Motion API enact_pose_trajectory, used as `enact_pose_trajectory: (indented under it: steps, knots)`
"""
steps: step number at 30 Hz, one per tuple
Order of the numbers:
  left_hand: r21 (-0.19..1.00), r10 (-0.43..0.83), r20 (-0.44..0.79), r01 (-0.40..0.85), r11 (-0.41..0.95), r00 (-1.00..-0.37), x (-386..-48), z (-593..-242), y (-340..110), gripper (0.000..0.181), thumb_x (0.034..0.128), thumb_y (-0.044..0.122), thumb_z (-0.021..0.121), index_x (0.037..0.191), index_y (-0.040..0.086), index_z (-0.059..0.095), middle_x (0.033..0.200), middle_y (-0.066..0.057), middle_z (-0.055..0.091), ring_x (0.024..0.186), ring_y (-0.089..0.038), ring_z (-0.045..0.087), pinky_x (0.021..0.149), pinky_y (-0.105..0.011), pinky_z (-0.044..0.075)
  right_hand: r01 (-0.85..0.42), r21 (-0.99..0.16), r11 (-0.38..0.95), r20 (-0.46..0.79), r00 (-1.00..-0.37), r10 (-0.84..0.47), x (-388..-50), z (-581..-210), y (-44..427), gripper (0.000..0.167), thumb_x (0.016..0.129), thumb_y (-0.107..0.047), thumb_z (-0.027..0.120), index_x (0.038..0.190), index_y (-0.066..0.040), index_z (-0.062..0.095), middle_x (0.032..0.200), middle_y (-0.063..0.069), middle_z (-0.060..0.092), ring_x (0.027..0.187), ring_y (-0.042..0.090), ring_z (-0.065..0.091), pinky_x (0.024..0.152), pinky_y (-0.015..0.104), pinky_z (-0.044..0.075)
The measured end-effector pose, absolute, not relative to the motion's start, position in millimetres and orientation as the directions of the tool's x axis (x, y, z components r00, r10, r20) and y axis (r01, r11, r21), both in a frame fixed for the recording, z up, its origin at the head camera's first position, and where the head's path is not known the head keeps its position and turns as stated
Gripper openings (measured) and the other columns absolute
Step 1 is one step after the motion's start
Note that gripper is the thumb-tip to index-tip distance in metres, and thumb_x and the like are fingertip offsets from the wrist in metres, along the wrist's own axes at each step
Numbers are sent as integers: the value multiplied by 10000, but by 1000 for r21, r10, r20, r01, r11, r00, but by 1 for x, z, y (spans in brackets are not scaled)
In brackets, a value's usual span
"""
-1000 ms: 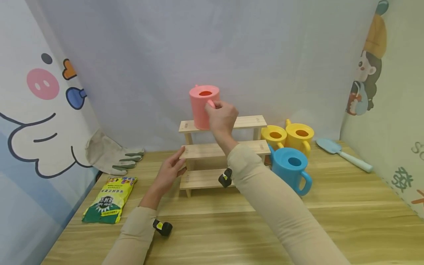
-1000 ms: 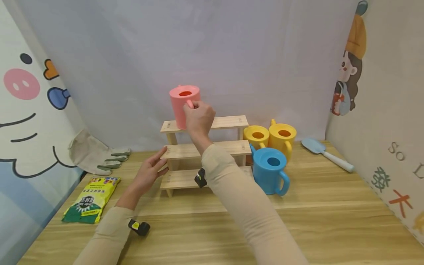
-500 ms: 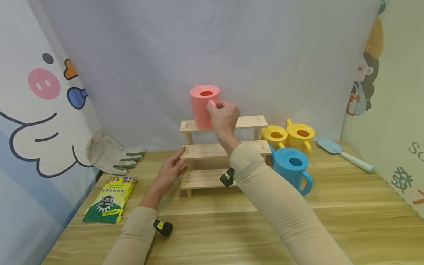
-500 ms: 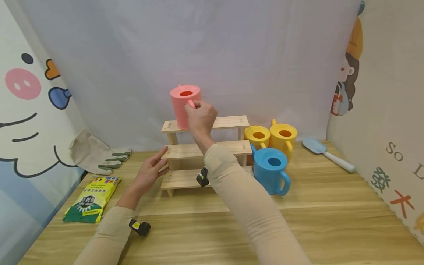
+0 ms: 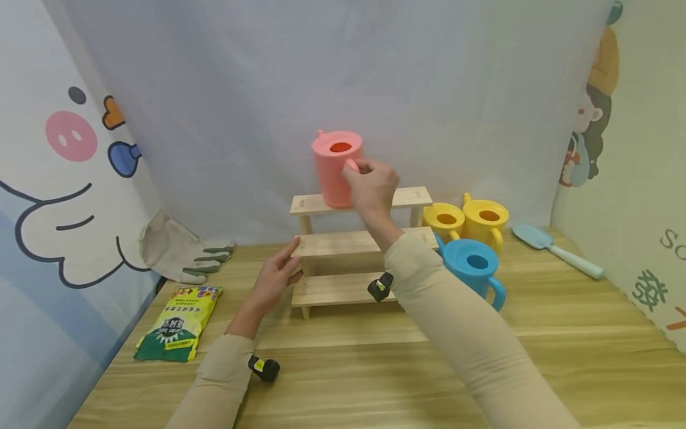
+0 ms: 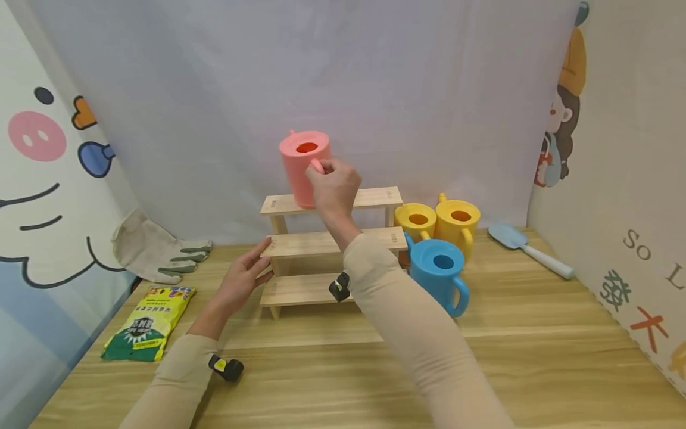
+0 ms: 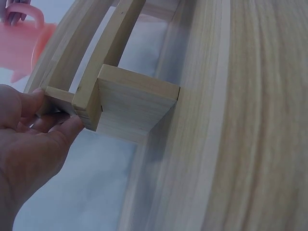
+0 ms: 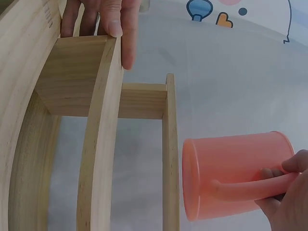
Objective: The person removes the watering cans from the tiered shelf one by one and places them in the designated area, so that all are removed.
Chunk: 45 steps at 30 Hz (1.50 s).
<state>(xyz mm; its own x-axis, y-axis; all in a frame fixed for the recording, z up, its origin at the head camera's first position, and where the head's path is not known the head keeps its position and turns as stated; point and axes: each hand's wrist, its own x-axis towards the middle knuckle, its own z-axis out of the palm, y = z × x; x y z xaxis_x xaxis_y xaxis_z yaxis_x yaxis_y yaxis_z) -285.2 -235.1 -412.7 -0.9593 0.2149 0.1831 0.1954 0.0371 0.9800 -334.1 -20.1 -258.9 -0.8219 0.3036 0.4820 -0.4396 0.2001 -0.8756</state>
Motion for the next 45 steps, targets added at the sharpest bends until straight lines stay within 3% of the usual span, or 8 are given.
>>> enact_pose_trajectory:
  steps: [16,24,30,36,40,45]
  knots:
    - [977,205,186,203,64,-961,-284,-411,-237,559,1091,146,439,1602,110,215,1601,-179,238,1428,-319,307,1108,-449,394,-355,-908,222,415,-833,366,-324,-253,35,209,867,-175,757,992,-11,796,912,112,737,848,208,661,759,307,605]
    - [980,211,181,194,46,-961,-286,-412,-238,551,1092,129,430,1600,96,218,1613,-184,206,1425,-322,295,1121,-485,373,-370,-892,258,446,-807,386,-312,-255,76,232,838,-184,754,969,3,794,876,116,732,809,184,641,650,232,558]
    - [981,206,176,188,38,-962,-287,-413,-237,547,1091,118,427,1598,93,224,1604,-189,221,1398,-318,316,1121,-489,374,-373,-878,299,471,-780,412,-292,-261,114,301,873,-241,758,1020,21,770,926,114,722,869,177,616,656,225,544]
    - [981,206,177,189,40,-962,-286,-413,-237,548,1092,119,425,1598,84,218,1593,-191,235,1376,-305,325,1120,-475,381,-395,-880,263,473,-776,418,-277,-267,143,341,873,-262,785,1039,35,761,859,-8,731,813,124,673,715,184,560]
    - [981,207,179,191,41,-962,-286,-413,-237,553,1091,133,434,1598,85,220,1640,-141,167,1398,-296,309,1119,-462,385,-405,-895,187,446,-795,411,-270,-270,159,324,873,-209,787,1057,55,745,822,-34,727,726,138,714,659,195,589]
    - [982,205,174,185,35,-963,-286,-413,-238,554,1090,139,439,1599,100,227,1634,-139,181,1419,-296,301,1119,-452,388,-346,-907,239,418,-806,419,-264,-274,179,343,881,-243,784,1084,30,744,800,-124,712,752,63,703,714,155,570]
